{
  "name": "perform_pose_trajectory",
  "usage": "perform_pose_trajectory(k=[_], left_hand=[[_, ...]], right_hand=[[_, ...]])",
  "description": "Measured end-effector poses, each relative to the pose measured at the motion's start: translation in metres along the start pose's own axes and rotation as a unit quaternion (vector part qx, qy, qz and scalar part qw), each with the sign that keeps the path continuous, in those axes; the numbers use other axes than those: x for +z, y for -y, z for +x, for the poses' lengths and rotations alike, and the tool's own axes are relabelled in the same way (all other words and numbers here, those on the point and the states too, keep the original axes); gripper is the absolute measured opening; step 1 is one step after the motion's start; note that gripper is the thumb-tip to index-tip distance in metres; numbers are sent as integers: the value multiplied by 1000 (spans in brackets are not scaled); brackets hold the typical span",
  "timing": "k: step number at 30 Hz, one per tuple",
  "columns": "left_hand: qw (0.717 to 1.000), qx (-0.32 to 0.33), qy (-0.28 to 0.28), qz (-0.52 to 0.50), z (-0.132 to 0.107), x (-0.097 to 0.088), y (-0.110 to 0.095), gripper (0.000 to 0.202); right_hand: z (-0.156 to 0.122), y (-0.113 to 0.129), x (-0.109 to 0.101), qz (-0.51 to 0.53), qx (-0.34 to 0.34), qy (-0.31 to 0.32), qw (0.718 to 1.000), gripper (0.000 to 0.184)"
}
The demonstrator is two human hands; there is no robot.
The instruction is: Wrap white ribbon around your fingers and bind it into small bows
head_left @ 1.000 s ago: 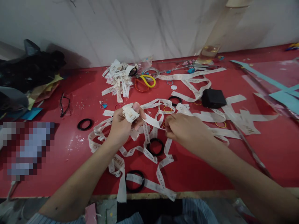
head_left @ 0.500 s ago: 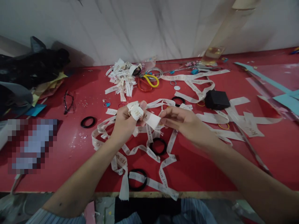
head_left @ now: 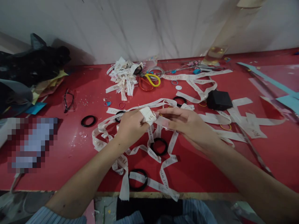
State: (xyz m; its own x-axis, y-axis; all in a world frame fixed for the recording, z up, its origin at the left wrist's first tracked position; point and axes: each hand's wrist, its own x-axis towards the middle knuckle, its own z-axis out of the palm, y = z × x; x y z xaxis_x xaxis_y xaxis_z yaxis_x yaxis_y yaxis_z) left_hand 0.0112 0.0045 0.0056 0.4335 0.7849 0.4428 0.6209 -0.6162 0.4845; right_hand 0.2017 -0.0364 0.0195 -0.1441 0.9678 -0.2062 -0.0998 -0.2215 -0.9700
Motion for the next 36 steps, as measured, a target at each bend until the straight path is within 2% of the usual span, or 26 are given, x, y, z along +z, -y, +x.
perform_pose_trajectory(k=[4, 7, 12, 17, 23, 26, 30, 34, 36], left_hand=[[997, -36, 66, 15, -1, -2, -3, 16], [995, -25, 91, -21, 0, -2, -2, 22], [994, -2, 88, -62, 3, -4, -1, 24], [991, -34, 75, -106, 5, -5, -3, 24], [976, -80, 96, -180, 4, -2, -5, 20], [963, -96, 109, -227, 3, -1, -6, 19], [947, -102, 111, -282, 4, 0, -7, 19], [930, -116, 114, -329, 3, 0, -9, 18], [922, -125, 119, -347, 3, -1, -11, 18]], right_hand=[[2, -4, 0, -56, -14, -28, 998, 30], [4, -7, -1, -57, -25, -41, 997, 29], [3, -11, 1, -61, -86, -49, 993, 25], [3, -15, 1, -34, -133, -64, 988, 16], [2, -18, 1, -110, -190, -107, 970, 17], [-1, -19, 2, -176, -264, -116, 941, 27], [-6, -17, 4, -289, -385, -109, 870, 36], [-6, -14, 3, -349, -455, -115, 811, 33], [-6, -14, 3, -360, -480, -114, 792, 31]])
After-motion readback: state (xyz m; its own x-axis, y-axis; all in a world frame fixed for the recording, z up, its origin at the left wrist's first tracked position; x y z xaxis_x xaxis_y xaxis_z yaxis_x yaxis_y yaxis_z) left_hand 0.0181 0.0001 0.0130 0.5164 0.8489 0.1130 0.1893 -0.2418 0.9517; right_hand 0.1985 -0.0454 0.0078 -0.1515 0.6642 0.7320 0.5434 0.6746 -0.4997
